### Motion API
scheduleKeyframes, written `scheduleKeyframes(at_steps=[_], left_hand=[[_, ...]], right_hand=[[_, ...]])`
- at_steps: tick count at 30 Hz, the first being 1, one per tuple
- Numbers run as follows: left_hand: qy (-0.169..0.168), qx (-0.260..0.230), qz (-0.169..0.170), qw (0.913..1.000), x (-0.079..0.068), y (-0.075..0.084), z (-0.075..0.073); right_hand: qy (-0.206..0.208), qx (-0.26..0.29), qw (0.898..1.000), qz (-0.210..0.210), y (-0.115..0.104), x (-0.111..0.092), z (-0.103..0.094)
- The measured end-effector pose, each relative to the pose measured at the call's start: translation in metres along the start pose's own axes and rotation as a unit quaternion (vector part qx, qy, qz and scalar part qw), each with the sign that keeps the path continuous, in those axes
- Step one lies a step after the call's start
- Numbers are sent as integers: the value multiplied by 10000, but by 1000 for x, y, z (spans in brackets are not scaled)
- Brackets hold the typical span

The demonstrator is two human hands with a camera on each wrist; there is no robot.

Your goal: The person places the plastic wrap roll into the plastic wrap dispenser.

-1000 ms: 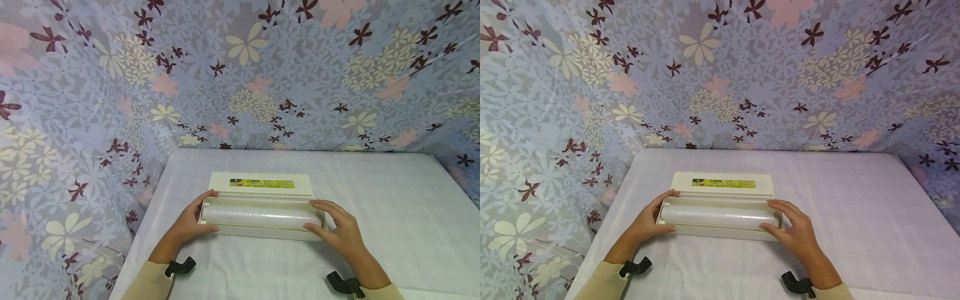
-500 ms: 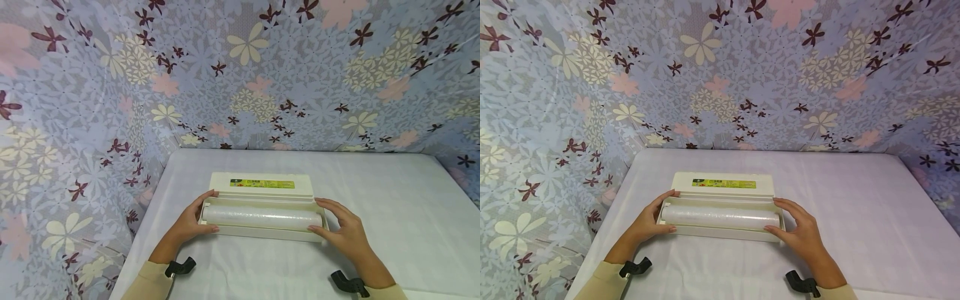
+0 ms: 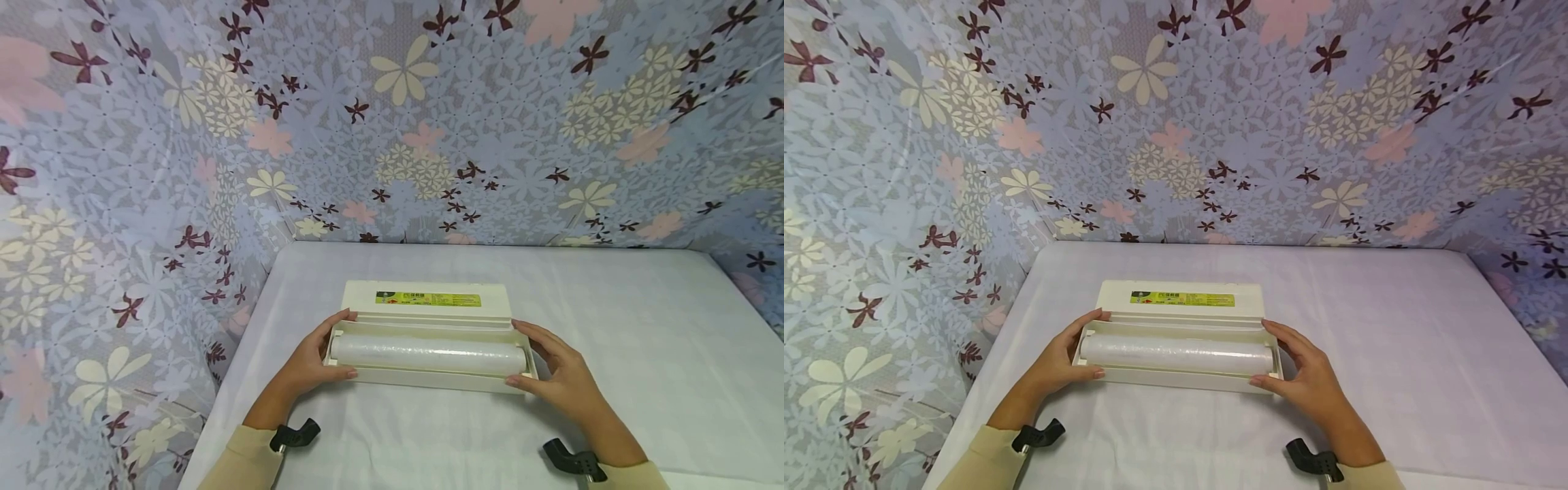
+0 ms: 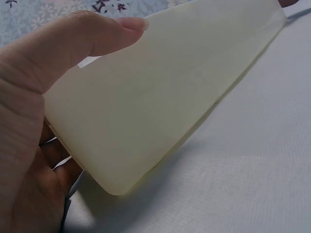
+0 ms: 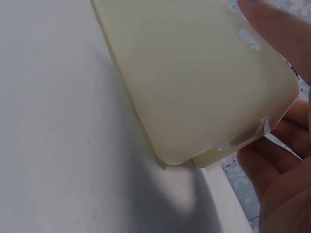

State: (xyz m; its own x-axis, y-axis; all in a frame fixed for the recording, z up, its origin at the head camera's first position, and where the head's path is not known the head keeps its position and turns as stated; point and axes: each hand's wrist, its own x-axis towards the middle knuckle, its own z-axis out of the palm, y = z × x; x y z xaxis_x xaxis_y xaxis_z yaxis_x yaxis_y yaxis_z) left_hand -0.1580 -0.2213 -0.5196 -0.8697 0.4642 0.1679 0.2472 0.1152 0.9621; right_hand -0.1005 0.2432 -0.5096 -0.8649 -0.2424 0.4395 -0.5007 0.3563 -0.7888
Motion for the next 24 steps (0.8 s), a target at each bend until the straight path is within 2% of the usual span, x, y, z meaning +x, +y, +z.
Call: scheduleKeyframes(at_steps=[4, 15, 24], left_hand=[[-7, -9, 33, 10000, 0, 0, 0], [-5, -21, 21, 10000, 1, -1, 1], [22, 49, -29, 10000, 0, 0, 0]], right_hand=[[-95, 175, 9996, 175, 4, -1, 0], [-281, 231, 9973, 641, 11, -3, -1], [-333, 662, 9930, 917, 13, -3, 1]])
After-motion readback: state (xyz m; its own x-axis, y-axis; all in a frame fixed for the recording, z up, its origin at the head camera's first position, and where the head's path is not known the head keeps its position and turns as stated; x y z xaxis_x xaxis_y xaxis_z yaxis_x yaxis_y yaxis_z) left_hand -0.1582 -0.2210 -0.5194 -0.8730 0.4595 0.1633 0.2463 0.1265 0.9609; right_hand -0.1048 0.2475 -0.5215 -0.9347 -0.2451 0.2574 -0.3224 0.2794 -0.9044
